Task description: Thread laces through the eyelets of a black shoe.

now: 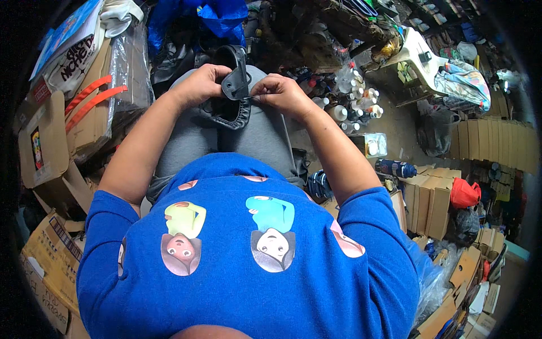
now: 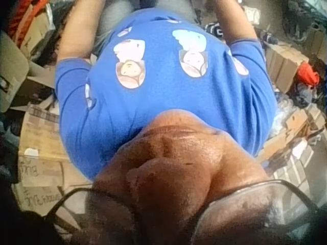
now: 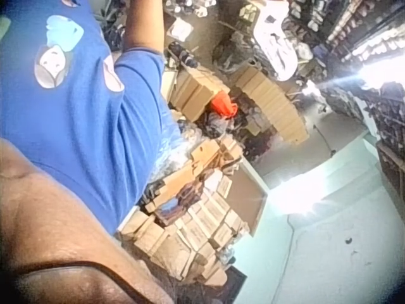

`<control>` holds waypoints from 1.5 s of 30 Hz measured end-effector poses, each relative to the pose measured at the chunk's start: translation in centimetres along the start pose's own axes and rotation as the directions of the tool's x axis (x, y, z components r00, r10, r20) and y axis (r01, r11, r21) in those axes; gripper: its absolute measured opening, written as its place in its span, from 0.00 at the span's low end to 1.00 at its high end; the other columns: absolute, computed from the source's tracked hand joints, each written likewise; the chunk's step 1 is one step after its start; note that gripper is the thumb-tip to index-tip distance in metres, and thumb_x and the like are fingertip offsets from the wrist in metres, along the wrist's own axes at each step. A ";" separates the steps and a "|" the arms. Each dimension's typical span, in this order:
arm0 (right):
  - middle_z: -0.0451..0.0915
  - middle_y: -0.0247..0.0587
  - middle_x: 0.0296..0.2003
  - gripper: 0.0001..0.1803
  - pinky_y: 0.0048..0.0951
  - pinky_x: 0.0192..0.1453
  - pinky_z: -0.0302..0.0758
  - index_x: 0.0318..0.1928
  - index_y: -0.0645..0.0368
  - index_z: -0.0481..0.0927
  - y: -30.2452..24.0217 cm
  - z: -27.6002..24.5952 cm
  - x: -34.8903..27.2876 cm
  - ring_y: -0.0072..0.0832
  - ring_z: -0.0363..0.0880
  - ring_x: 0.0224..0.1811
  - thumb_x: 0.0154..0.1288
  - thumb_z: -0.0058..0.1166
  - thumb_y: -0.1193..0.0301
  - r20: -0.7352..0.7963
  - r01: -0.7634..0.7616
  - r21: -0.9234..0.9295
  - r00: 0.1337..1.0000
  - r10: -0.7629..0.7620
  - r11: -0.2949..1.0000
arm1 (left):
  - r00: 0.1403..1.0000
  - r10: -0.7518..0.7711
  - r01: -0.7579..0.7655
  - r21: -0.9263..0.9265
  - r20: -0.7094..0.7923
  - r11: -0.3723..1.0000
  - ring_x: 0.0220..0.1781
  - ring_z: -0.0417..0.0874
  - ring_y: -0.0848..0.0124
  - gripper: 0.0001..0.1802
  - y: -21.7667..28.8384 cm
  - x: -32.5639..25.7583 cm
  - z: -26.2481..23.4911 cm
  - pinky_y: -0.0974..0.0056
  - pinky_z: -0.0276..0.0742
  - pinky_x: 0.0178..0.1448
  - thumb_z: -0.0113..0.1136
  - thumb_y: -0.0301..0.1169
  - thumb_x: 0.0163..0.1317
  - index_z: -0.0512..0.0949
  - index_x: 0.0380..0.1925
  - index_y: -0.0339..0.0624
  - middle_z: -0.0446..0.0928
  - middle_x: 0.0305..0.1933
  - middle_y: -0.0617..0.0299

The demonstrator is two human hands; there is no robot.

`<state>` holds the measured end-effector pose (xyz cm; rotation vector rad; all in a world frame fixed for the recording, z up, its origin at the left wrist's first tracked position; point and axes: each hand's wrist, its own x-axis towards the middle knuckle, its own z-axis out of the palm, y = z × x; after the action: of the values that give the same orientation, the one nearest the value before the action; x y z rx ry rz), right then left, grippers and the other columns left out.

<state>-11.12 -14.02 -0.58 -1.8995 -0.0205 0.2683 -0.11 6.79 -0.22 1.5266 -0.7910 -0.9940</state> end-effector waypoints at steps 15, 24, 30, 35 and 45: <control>0.75 0.42 0.32 0.14 0.34 0.39 0.74 0.37 0.48 0.84 -3.3 2.1 -2.9 0.38 0.78 0.36 0.48 0.58 0.78 -0.093 0.157 -0.655 0.954 -0.285 0.739 | 0.987 -0.060 0.036 0.156 0.151 0.987 0.45 0.72 0.71 0.16 0.9 -0.2 -0.5 0.67 0.65 0.54 0.57 0.24 0.52 0.81 0.43 0.36 0.71 0.37 0.62; 0.76 0.37 0.34 0.07 0.33 0.44 0.67 0.26 0.52 0.83 -8.5 4.0 -1.1 0.31 0.77 0.38 0.53 0.51 0.71 0.284 0.293 -0.955 0.947 -0.150 0.043 | 0.984 -0.090 0.028 0.365 0.153 0.931 0.39 0.75 0.74 0.12 1.4 0.4 -0.4 0.67 0.70 0.48 0.57 0.20 0.47 0.80 0.35 0.34 0.75 0.32 0.62; 0.77 0.43 0.31 0.06 0.39 0.43 0.72 0.29 0.58 0.81 -5.7 3.0 0.8 0.38 0.79 0.36 0.53 0.53 0.71 0.208 0.291 -0.896 0.943 -0.260 0.337 | 0.999 -0.049 0.039 0.459 0.011 0.887 0.30 0.80 0.70 0.13 0.5 1.9 -0.9 0.66 0.74 0.39 0.64 0.25 0.43 0.82 0.33 0.40 0.80 0.27 0.59; 0.76 0.41 0.28 0.09 0.30 0.40 0.74 0.33 0.64 0.80 -3.8 1.2 -0.1 0.33 0.78 0.31 0.53 0.60 0.72 0.010 0.157 -0.669 0.979 -0.202 0.726 | 0.876 0.355 -0.027 0.702 -0.325 0.711 0.50 0.78 0.56 0.25 -0.8 -0.9 -0.2 0.60 0.73 0.54 0.62 0.24 0.46 0.74 0.48 0.40 0.77 0.44 0.51; 0.71 0.29 0.25 0.15 0.35 0.48 0.69 0.45 0.56 0.77 0.6 -7.0 -7.6 0.24 0.69 0.30 0.67 0.49 0.60 -0.195 0.199 0.926 0.980 -0.046 0.320 | 0.853 -0.481 0.522 0.304 -0.205 0.797 0.32 0.72 0.80 0.13 0.2 -14.4 -4.3 0.71 0.69 0.38 0.56 0.35 0.62 0.79 0.30 0.34 0.77 0.33 0.66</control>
<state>-17.22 -21.80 2.42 -0.6753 0.0726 0.0011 -2.34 21.40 2.73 2.1619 -0.4944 -1.1740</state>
